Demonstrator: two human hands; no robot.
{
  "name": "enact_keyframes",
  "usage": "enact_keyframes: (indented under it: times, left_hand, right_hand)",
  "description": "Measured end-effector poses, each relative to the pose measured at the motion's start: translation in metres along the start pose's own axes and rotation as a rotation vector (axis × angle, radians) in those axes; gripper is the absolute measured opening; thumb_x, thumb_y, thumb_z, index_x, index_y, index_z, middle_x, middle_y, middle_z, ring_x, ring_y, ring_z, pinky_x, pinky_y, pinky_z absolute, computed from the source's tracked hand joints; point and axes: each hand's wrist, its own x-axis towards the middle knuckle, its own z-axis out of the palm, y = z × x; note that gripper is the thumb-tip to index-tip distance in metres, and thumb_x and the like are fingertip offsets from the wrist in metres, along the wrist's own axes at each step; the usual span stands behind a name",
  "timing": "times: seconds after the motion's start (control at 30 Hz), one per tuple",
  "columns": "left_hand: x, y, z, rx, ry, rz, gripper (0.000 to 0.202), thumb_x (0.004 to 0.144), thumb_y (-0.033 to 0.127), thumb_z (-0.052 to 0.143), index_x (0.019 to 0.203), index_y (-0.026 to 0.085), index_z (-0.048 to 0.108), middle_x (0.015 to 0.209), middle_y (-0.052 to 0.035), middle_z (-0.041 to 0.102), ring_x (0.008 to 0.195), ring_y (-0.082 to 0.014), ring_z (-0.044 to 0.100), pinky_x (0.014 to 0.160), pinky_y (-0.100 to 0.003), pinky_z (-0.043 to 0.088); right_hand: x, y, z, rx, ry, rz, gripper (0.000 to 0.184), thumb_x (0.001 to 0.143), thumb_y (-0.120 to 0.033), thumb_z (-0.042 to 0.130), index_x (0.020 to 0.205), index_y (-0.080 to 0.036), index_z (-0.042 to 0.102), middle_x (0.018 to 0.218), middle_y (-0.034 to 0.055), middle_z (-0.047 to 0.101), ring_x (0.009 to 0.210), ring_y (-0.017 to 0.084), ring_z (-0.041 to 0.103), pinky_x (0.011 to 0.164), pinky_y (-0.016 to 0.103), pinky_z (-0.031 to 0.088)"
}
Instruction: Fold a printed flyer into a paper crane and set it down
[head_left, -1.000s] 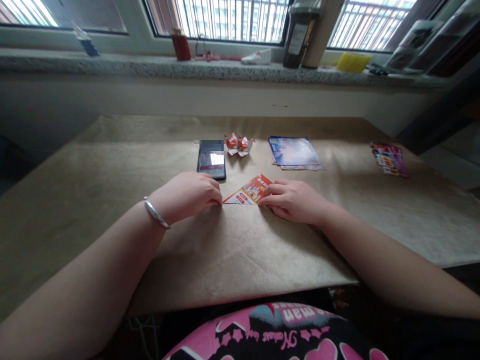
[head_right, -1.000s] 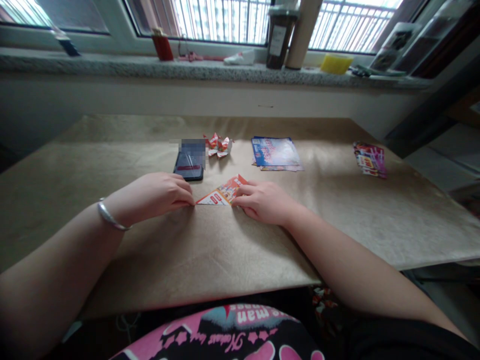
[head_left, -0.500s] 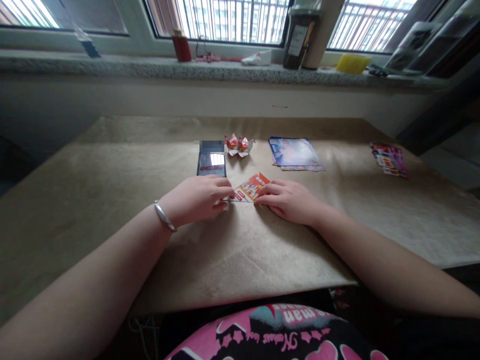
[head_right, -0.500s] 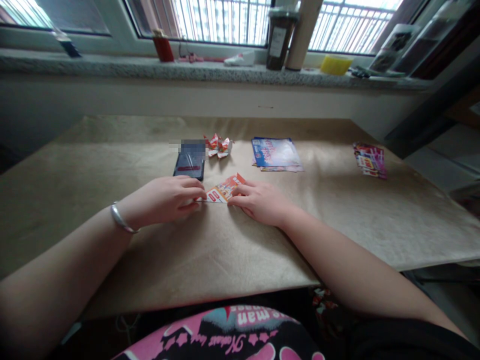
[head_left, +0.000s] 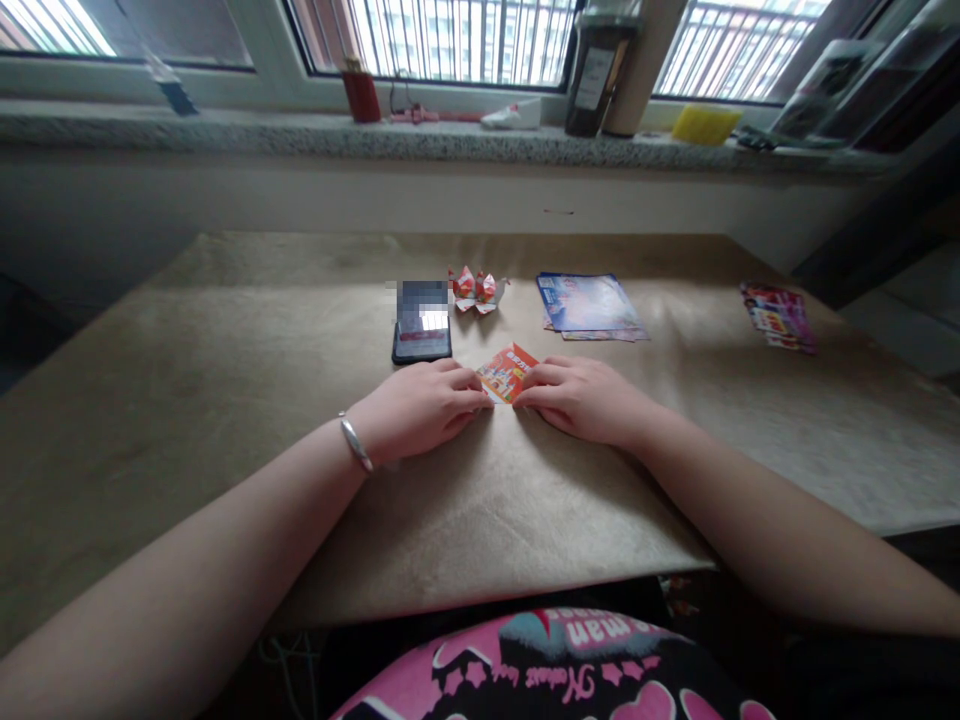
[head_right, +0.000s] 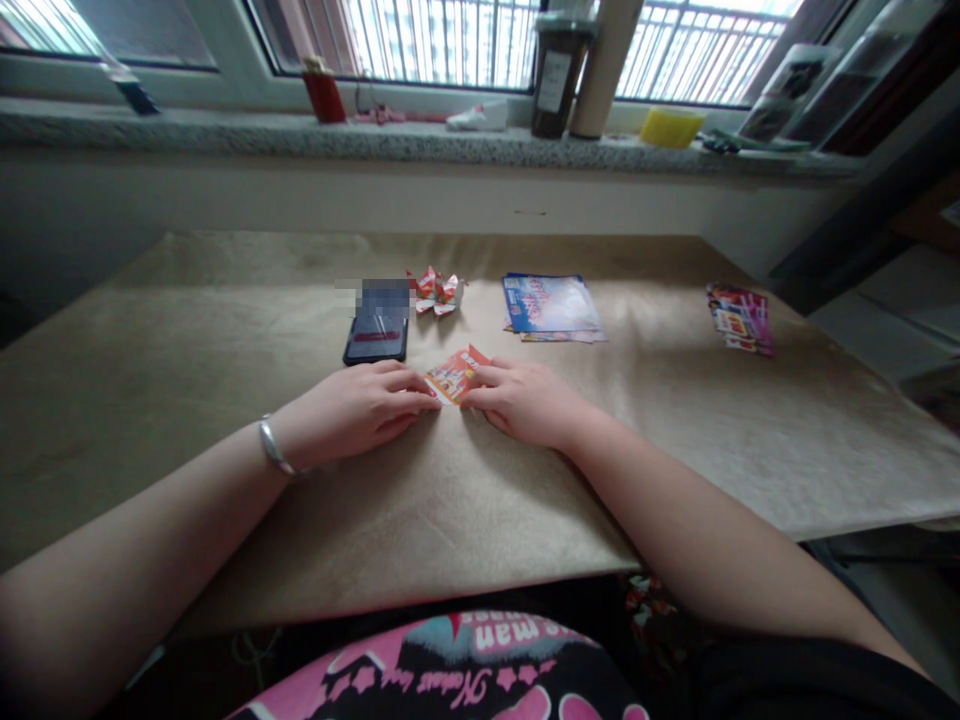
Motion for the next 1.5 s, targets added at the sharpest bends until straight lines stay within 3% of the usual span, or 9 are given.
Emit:
enact_keyframes:
  times: [0.33,0.53,0.73,1.17,1.3,1.5]
  left_hand:
    - [0.0,0.0,0.001,0.008,0.011,-0.008,0.027,0.09,0.02,0.044,0.109,0.023,0.064,0.1,-0.0052,0.063,0.089,-0.0169,0.056,0.079,-0.029,0.046]
    - [0.002,0.001,-0.003,0.136,0.011,-0.036,0.022,0.09,0.023,0.045,0.094,0.021,0.067,0.088,-0.0048,0.063,0.082,-0.0166,0.057,0.082,-0.033,0.044]
    - [0.001,0.001,0.003,0.058,0.035,0.015,0.029,0.092,0.021,0.043,0.115,0.025,0.06,0.111,-0.0049,0.062,0.097,-0.0169,0.056,0.087,-0.031,0.044]
    - [0.003,0.001,0.006,-0.009,0.044,-0.02,0.03,0.093,0.02,0.039,0.112,0.022,0.062,0.111,-0.0062,0.062,0.098,-0.0185,0.056,0.086,-0.033,0.046]
    - [0.002,0.0,0.009,0.008,0.056,-0.034,0.034,0.092,0.02,0.042,0.122,0.022,0.056,0.114,-0.0071,0.061,0.099,-0.0187,0.056,0.087,-0.033,0.046]
    - [0.001,0.0,0.014,-0.026,0.05,0.009,0.04,0.093,0.033,0.045,0.131,0.024,0.048,0.134,-0.0057,0.052,0.123,-0.0229,0.045,0.102,-0.04,0.039]
  right_hand:
    - [-0.009,0.007,-0.007,0.018,-0.035,0.024,0.025,0.086,-0.017,0.047,0.096,-0.025,0.069,0.098,0.0042,0.068,0.084,0.017,0.055,0.069,0.027,0.042]
    - [-0.007,0.005,0.001,0.011,0.007,0.056,0.026,0.088,-0.017,0.047,0.099,-0.025,0.069,0.1,0.0045,0.068,0.086,0.017,0.055,0.072,0.028,0.042]
    - [-0.001,0.001,0.007,0.005,0.042,0.066,0.025,0.089,-0.018,0.047,0.099,-0.025,0.069,0.099,0.0044,0.068,0.085,0.017,0.054,0.071,0.029,0.041]
    - [-0.014,0.015,-0.007,0.031,-0.048,0.106,0.023,0.085,-0.017,0.05,0.091,-0.027,0.07,0.093,0.0023,0.068,0.084,0.015,0.059,0.069,0.026,0.041]
    - [-0.014,0.015,-0.005,0.063,-0.03,0.112,0.025,0.085,-0.015,0.05,0.093,-0.026,0.07,0.097,0.0025,0.069,0.087,0.015,0.059,0.072,0.026,0.043]
    - [-0.004,0.004,0.002,0.057,0.005,0.133,0.026,0.088,-0.017,0.048,0.097,-0.025,0.071,0.097,0.0043,0.069,0.087,0.016,0.058,0.073,0.027,0.043]
